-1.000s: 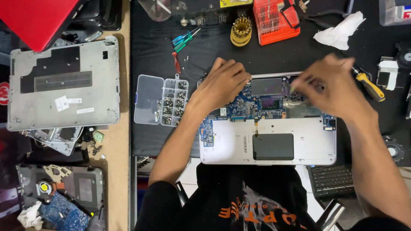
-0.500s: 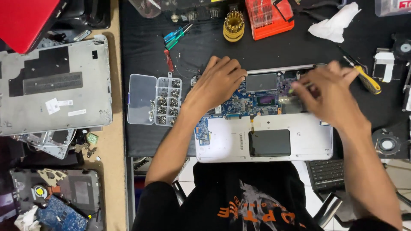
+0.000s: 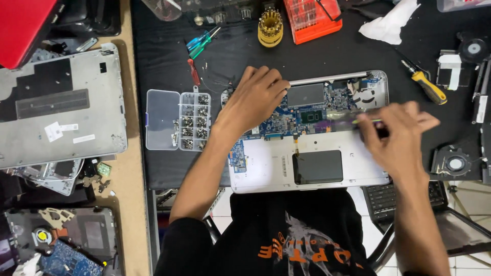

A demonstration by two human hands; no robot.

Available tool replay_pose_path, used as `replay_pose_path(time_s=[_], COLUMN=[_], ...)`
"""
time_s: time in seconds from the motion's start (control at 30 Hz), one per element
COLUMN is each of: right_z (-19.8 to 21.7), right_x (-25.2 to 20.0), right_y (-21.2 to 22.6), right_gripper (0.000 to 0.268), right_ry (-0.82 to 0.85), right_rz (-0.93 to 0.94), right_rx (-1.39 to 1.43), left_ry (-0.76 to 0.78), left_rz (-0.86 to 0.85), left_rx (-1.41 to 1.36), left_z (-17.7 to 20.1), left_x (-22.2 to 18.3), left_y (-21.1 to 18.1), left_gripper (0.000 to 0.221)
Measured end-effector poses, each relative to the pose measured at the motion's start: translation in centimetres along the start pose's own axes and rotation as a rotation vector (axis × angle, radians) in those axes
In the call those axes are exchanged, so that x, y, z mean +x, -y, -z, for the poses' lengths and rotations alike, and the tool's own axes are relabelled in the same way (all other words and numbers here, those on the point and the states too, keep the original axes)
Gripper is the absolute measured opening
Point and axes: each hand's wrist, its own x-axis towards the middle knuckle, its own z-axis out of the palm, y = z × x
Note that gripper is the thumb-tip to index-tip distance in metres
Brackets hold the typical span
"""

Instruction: Cleaning a laptop motherboard with a brush and manipulating internal ribbon cables on a repair bench.

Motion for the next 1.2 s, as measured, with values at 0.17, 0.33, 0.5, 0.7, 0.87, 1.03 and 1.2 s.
replay_pose_path(time_s=[0.17,0.33,0.5,0.7,0.87,1.03,1.2], right_z=[-1.1,-0.5,-1.5,-7.6,-3.0,-3.6,-4.7], right_x=[-1.0,-1.8,-1.9,0.2,0.5,0.5,2.3], right_y=[1.7,2.4,2.9,4.1,3.8,4.0,5.0], right_gripper=[0.033,0.033,0.031,0.026,0.028,0.022,0.028], right_ry=[-0.032,-0.032,-0.06,-0.285,-0.169,-0.145,-0.102], right_rz=[-0.108,-0.101,-0.052,0.025,-0.073,-0.129,-0.043], right_rx=[0.015,0.125,0.046,-0.179,-0.142,-0.194,-0.032], left_ry=[-0.005,-0.016,-0.005,-0.025,0.041,0.028,0.021], left_rz=[0.019,0.034,0.024,0.044,0.047,0.079,0.075], left_rx=[-0.041,-0.072,-0.055,-0.043,-0.045,-0.024,-0.041], left_z=[0.5,0.3,0.0,1.5,0.1,0.2,0.4], left_x=[0.3,0.4,0.3,0.7,-0.2,-0.2,-0.2], left_y=[-0.2,-0.3,-0.2,-0.9,0.0,0.0,0.1], left_gripper=[0.01,0.008,0.012,0.01,0.026,0.024,0.02])
